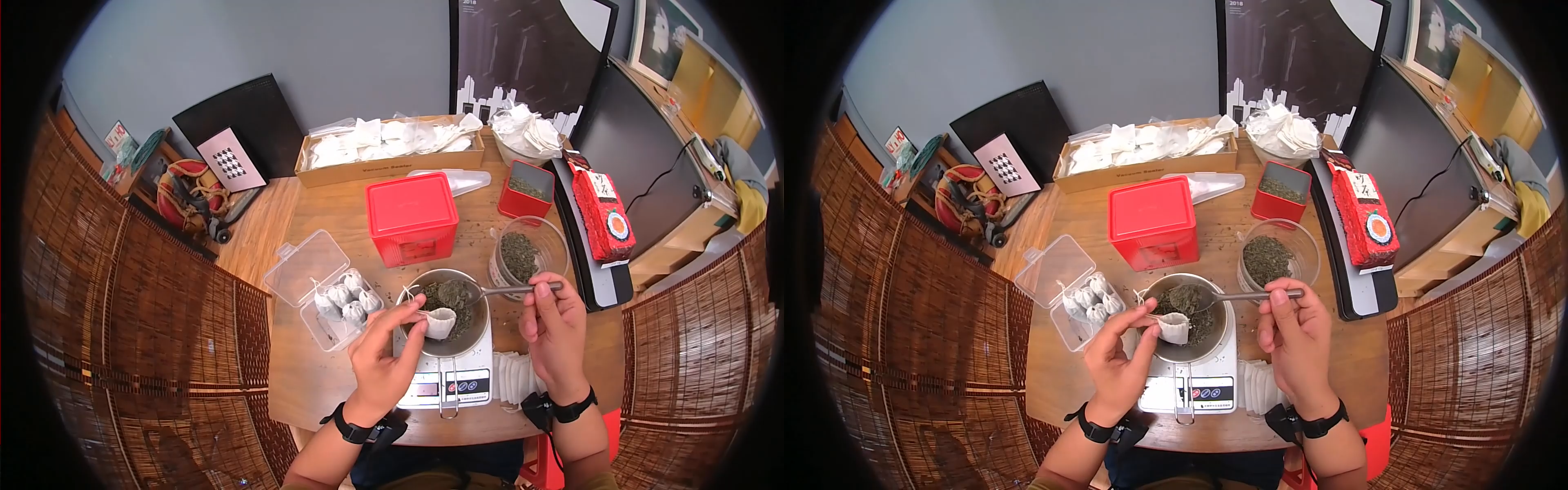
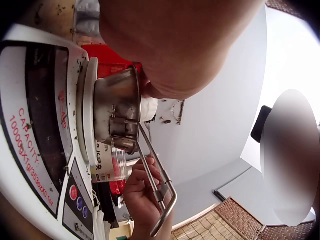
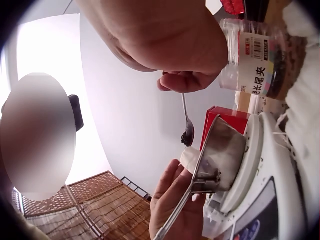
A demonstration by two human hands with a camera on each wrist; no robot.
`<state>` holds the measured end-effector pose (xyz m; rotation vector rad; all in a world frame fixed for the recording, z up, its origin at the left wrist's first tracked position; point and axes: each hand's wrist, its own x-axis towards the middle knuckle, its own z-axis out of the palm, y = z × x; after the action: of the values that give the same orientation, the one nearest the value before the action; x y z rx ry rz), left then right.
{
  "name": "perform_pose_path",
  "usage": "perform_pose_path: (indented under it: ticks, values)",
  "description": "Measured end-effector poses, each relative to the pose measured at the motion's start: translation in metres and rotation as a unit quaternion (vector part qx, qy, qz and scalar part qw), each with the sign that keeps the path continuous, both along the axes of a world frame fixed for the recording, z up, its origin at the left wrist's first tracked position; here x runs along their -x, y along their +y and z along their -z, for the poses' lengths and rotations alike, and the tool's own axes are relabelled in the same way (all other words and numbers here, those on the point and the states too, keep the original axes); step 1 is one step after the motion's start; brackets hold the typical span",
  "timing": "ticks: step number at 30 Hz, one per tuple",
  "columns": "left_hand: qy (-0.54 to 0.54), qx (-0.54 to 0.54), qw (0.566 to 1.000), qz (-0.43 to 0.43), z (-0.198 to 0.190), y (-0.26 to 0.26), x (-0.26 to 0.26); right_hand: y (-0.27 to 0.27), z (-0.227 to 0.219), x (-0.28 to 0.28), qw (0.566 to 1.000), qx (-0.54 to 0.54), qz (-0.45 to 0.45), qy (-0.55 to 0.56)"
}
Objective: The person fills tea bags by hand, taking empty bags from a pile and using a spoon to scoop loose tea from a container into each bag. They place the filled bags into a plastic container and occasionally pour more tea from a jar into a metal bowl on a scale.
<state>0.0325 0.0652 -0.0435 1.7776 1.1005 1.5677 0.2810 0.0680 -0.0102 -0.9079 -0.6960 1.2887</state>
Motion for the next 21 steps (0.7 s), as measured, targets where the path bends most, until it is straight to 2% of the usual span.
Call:
perform_pose_path:
  ticks: [9, 21]
  values:
    - [-0.009, 0.015, 1.000, -0.003, 0.0003, 0.0007, -0.0009, -0.0021, 0.0016, 0.0000, 0.999, 0.002, -0.038, -0.006]
    - [-0.010, 0.023, 1.000, -0.006, 0.0000, 0.0008, -0.0008, -0.0038, 0.0029, 0.0001, 0.996, -0.050, -0.079, -0.012]
